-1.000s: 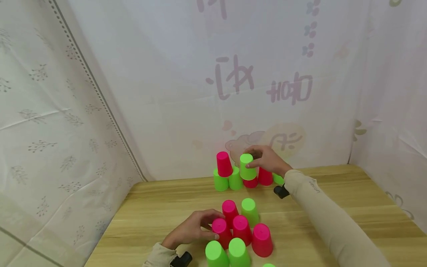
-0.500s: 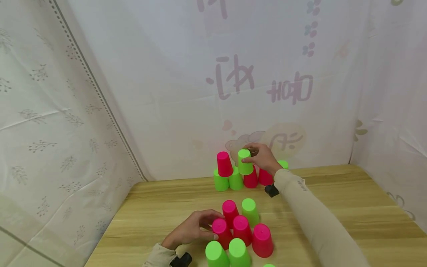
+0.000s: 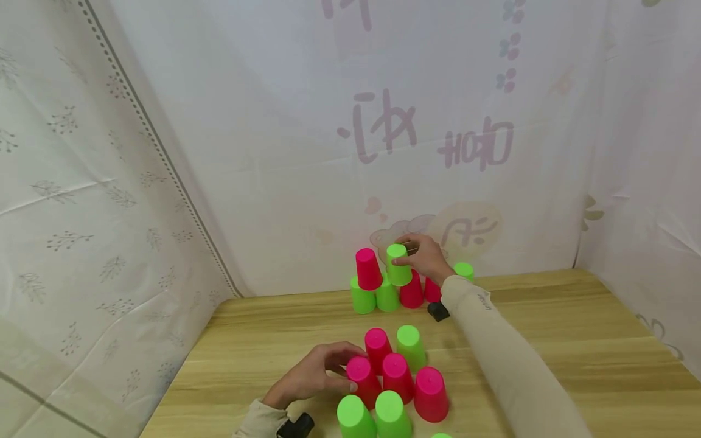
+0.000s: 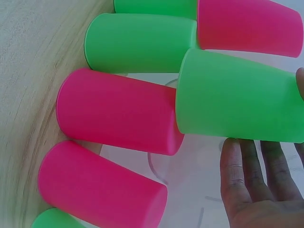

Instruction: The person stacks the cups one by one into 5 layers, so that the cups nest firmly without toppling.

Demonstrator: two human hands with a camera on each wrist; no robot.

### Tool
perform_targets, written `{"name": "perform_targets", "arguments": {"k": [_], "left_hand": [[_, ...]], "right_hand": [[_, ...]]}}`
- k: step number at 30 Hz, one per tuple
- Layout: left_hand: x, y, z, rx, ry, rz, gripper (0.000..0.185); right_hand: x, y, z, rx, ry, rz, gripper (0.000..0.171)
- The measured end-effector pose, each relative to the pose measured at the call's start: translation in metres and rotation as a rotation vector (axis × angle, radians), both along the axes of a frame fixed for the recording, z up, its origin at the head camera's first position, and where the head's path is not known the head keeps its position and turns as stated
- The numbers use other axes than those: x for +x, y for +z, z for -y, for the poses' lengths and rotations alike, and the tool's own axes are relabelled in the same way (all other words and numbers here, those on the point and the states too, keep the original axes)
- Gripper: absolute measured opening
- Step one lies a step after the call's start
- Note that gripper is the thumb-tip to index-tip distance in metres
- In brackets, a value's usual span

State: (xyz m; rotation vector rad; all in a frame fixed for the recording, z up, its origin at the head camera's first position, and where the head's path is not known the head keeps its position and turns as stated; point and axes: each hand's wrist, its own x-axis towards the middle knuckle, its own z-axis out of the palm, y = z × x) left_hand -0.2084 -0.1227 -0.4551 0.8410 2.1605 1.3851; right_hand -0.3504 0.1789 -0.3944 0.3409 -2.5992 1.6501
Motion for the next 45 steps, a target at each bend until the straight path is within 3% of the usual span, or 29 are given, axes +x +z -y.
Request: {"name": "perform_targets", "arguments": {"k": [12,24,31,37,45], "left_hand": [[-0.002,0.016,0.001,-0.027,0.006,-0.126,0.047],[-0.001,0.041,0.002,-0.061,0.022,-0.154,0.043],[-0.005,0.053,0.003,-0.051,0.016,-0.204,0.047],[-0.009,0.064,0.002,-0.066,0.027,-0.218,0.048],[-0.017,0.078,-0.005,-0.060,0.009,-0.251,0.046]], "right_hand": [[0.001,-0.001,-0.001,0.016,-0.016,0.003,0.052],[0.007,0.003,-0.012,0.001,0.015,0.017,0.068],[0.024,0.012,-0.030,0.014,0.052,0.011,0.065],[0.040,0.017,-0.046,0.108,0.071,-0.018,0.062],[0.072,0.010,-0.060,0.208,0.142,-0.069,0.057]]}}
